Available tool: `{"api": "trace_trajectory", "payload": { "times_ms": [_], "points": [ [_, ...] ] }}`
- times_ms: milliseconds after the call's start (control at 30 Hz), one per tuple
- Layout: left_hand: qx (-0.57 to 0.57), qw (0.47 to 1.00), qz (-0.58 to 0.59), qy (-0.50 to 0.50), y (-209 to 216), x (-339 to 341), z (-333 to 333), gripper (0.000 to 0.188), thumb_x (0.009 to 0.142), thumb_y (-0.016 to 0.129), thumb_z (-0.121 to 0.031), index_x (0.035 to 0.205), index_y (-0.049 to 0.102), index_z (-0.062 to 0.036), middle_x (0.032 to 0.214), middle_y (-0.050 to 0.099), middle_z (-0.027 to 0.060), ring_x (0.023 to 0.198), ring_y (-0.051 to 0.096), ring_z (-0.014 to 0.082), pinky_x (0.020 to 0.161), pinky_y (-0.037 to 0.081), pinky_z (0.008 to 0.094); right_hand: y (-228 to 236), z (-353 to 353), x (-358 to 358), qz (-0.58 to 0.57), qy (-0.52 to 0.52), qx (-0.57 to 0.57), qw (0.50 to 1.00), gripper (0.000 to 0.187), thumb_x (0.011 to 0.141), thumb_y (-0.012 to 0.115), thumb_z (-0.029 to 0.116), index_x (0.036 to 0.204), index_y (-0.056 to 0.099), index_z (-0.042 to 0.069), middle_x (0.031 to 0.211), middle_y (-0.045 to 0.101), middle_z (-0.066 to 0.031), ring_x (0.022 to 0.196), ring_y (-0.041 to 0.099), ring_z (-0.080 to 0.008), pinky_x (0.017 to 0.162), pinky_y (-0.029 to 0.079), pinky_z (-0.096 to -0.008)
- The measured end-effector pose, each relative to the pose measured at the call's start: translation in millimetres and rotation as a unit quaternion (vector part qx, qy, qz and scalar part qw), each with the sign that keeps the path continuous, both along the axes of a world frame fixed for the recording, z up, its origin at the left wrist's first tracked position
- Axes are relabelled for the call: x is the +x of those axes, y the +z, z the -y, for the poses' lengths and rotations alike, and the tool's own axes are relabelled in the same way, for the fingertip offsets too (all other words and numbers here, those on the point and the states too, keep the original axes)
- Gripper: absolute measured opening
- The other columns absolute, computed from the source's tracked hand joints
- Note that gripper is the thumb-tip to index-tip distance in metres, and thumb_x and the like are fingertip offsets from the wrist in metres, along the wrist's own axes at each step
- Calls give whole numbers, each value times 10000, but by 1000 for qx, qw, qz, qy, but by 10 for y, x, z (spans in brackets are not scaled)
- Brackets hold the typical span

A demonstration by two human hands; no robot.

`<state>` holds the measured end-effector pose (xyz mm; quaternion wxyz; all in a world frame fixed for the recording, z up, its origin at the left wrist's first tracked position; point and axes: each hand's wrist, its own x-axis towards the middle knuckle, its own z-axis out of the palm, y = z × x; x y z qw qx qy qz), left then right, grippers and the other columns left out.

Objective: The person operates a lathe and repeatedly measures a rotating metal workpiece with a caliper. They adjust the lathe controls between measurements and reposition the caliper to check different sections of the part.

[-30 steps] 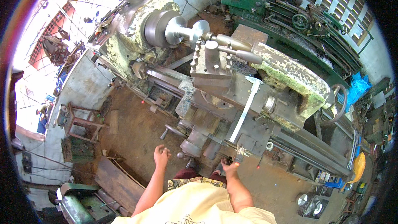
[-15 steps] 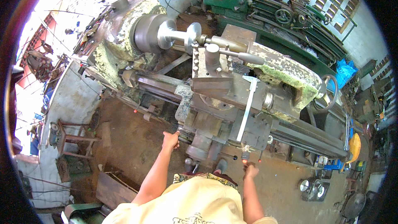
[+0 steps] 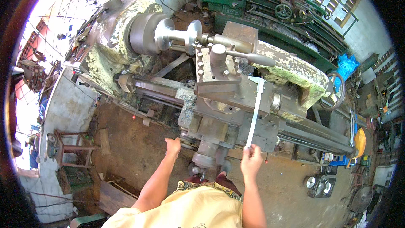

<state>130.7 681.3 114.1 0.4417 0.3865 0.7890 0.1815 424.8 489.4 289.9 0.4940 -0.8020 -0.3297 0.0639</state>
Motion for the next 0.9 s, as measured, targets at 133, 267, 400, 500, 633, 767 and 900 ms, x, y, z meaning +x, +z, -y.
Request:
{"api": "trace_trajectory", "payload": {
  "times_ms": [133, 267, 400, 500, 633, 767, 900],
  "points": [
    [49, 999, 16, 10, -134, -7, 1, 694, 916, 612, -234, 1343, 210, 138, 852, 608, 203, 711, 583, 271, 622, 444, 392, -112, -104, -243, 105, -15, 21, 994, 137, 944, 686, 153, 941, 663, 19, 666, 645, -112, 566, 635, -223, 559, 492, -328],
    [-11, 999, 49, -2, 41, 3, 7, 844, 909, 615, -245, 1429, 107, 184, 1068, 600, 291, 925, 617, 315, 799, 470, 385, -83, 66, -218, 64, -63, 86, 992, 93, 945, 666, 76, 958, 655, -15, 651, 624, -73, 556, 579, -119, 528, 462, -275],
    [-45, 997, 59, 2, 289, 41, 18, 963, 906, 626, -255, 1498, 36, 224, 1313, 553, 411, 1296, 558, 422, 1076, 432, 409, -109, 160, -42, 57, -43, 74, 995, 94, 955, 648, 73, 973, 647, -19, 637, 612, -42, 553, 559, -95, 525, 444, -258],
    [-15, 999, 41, -8, 332, 51, 23, 956, 905, 627, -259, 1500, 52, 220, 1320, 550, 410, 1290, 563, 422, 1076, 434, 406, -175, 184, 35, -6, -45, 93, 995, 74, 963, 625, 46, 1002, 635, -16, 663, 614, -28, 566, 550, -75, 530, 438, -241],
    [-27, 999, 36, -11, 196, 9, 13, 921, 904, 628, -264, 1489, 107, 220, 1372, 504, 426, 1348, 509, 437, 1122, 393, 398, -225, 231, 90, -64, -29, 99, 993, 100, 974, 589, 0, 1069, 605, -23, 711, 604, -15, 597, 546, -50, 542, 442, -213],
    [-43, 997, 68, 2, 75, -19, -21, 937, 912, 623, -263, 1499, 63, 207, 1104, 643, 326, 1009, 663, 377, 866, 516, 410, -226, 240, 106, -76, -40, 115, 990, 95, 960, 603, 13, 1050, 618, -12, 655, 607, -19, 572, 566, -62, 538, 446, -226],
    [15, 998, 54, 28, 107, 21, -9, 587, 927, 610, -248, 1275, 251, 58, 728, 562, 127, 570, 539, 216, 483, 399, 372, -217, 226, 109, -99, -41, 141, 984, 107, 948, 604, 8, 1050, 625, -13, 646, 617, -26, 569, 581, -69, 539, 453, -233]
  ]
}}
